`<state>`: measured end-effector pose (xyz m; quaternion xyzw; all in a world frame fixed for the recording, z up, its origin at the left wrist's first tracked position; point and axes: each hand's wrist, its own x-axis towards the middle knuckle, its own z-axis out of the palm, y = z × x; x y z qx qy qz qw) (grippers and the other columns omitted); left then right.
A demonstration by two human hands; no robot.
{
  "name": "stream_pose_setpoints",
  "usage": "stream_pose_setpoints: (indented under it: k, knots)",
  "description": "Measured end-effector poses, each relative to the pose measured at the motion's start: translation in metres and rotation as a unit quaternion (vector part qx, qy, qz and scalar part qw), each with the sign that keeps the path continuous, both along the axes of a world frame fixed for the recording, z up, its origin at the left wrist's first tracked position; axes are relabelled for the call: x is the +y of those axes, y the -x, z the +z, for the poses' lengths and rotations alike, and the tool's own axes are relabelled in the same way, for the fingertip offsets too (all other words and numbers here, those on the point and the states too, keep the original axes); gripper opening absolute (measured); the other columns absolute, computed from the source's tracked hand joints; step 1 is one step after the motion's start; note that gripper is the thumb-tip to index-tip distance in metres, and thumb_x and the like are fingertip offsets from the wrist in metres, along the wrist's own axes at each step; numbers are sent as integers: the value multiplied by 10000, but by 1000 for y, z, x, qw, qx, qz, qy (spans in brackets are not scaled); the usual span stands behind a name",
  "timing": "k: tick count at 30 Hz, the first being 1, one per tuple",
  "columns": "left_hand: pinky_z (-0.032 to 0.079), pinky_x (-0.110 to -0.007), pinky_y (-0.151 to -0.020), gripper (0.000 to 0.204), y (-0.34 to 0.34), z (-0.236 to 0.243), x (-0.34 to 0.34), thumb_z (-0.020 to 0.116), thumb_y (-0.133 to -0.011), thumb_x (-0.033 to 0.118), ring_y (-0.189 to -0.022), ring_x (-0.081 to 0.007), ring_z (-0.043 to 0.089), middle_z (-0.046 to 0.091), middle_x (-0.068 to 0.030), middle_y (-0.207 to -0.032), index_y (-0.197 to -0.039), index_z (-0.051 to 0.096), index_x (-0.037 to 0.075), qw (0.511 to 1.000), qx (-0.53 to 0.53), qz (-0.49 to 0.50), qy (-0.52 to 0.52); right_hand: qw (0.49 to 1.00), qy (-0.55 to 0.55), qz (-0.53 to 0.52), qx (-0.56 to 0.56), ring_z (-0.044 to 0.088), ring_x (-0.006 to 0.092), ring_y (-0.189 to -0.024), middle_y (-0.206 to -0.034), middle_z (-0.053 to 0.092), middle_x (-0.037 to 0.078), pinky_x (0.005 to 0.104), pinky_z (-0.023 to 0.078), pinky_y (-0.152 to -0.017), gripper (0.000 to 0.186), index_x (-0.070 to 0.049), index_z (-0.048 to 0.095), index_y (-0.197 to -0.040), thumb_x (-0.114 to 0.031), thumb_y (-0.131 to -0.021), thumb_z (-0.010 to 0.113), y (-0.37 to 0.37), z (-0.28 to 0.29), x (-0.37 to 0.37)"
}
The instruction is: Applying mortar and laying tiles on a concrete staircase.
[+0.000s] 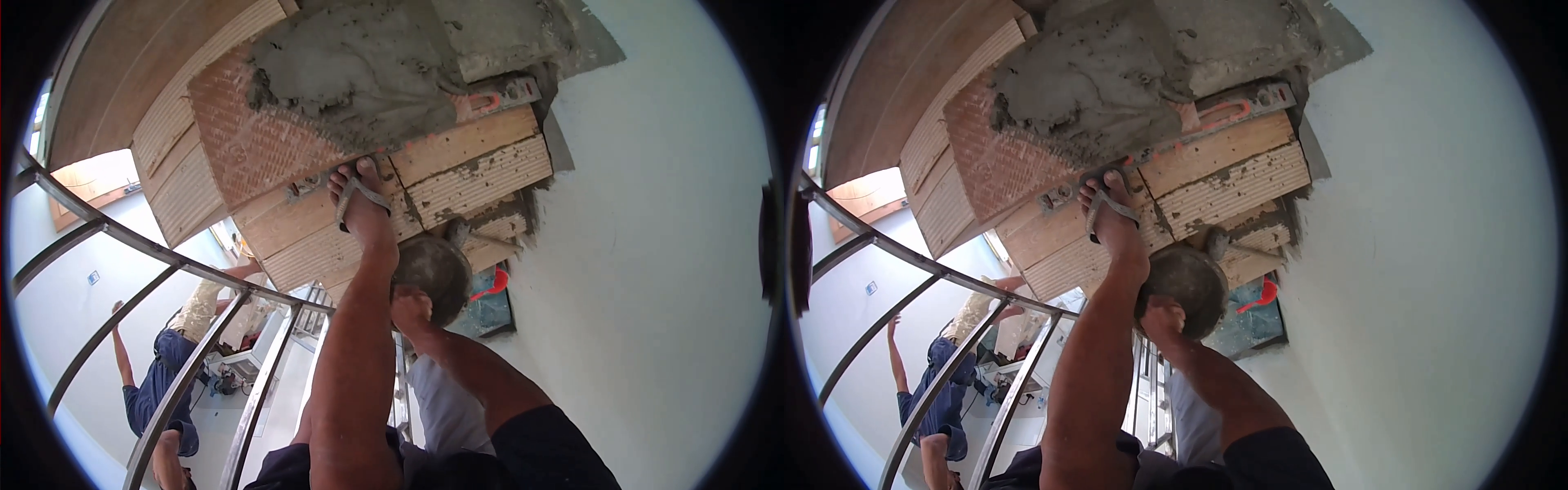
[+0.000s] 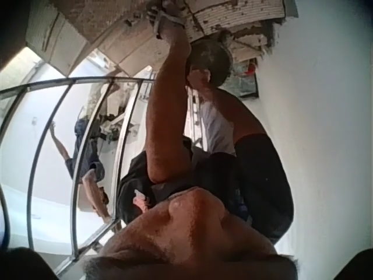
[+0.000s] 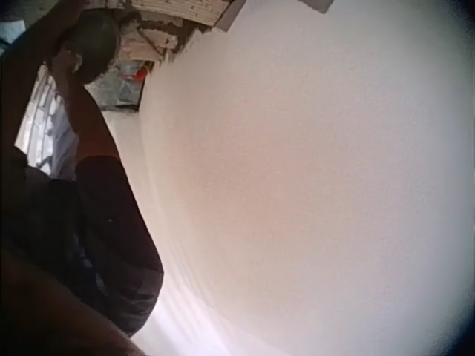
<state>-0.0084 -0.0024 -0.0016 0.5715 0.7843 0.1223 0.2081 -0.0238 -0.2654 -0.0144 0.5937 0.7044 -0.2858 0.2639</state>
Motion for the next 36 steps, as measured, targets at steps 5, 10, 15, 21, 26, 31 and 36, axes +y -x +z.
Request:
stream_pose_setpoints:
  k: [5, 10, 15, 21, 26, 31, 36]
  knots:
    - [247, -513, -1274, 777, -5, 7, -1, 277, -1136, 549, -1498, -499, 361, 431, -361, -1576, -1458, 471, -132, 999, -30, 26, 15, 991, 5, -109, 81, 751, 340, -832, -1089, 712, 215, 498, 584, -575, 261, -60, 789, -1064, -214, -915, 641, -46, -9, -30]
    - [184, -490, -1315, 827, -2, 13, 1, 251, -1136, 572, -1570, -476, 273, 333, -351, -1656, -1570, 371, -121, 996, -45, 28, 78, 985, -16, -156, 77, 771, 317, -891, -1049, 752, 171, 460, 625, -661, 227, -87, 785, -1046, -201, -939, 619, -35, 5, -25]
    - [193, -498, -1314, 843, -4, 11, 0, 258, -1131, 582, -1564, -479, 290, 331, -349, -1658, -1572, 368, -128, 997, -53, 37, 52, 970, 47, -221, 92, 776, 373, -943, -992, 753, 187, 500, 643, -726, 247, -120, 775, -1106, -207, -971, 588, -50, 26, -10]
    - [188, -491, -1317, 845, -1, 3, 1, 252, -1130, 583, -1568, -473, 291, 334, -351, -1657, -1572, 368, -127, 996, -32, 34, 72, 966, 105, -215, 102, 774, 395, -951, -1067, 734, 212, 521, 640, -766, 346, -167, 674, -1332, -238, -1019, 547, -72, 35, -4]
    - [160, -469, -1328, 870, -3, 12, -1, 249, -1122, 609, -1593, -451, 244, 298, -336, -1681, -1601, 332, -112, 995, -62, 43, 72, 943, 222, -209, 134, 760, 426, -987, -1180, 696, 234, 536, 627, -786, 556, -217, 500, -1535, -260, -996, 629, -125, 60, -13]
    - [126, -450, -1336, 889, -10, 24, 3, 242, -1118, 628, -1615, -424, 197, 249, -317, -1710, -1621, 294, -103, 990, -91, 60, 85, 940, 210, -261, 61, 741, 446, -1025, -1151, 717, 236, 556, 607, -838, 622, -230, 443, -1580, -291, -999, 657, -141, 86, -47]
    - [114, -448, -1339, 888, -10, 26, 3, 232, -1118, 630, -1618, -417, 193, 243, -314, -1713, -1629, 281, -95, 989, -88, 64, 95, 894, 116, -386, 197, 747, 417, -976, -1011, 727, 250, 548, 597, -814, 582, -108, 485, -1557, -293, -1023, 622, -142, 85, -72]
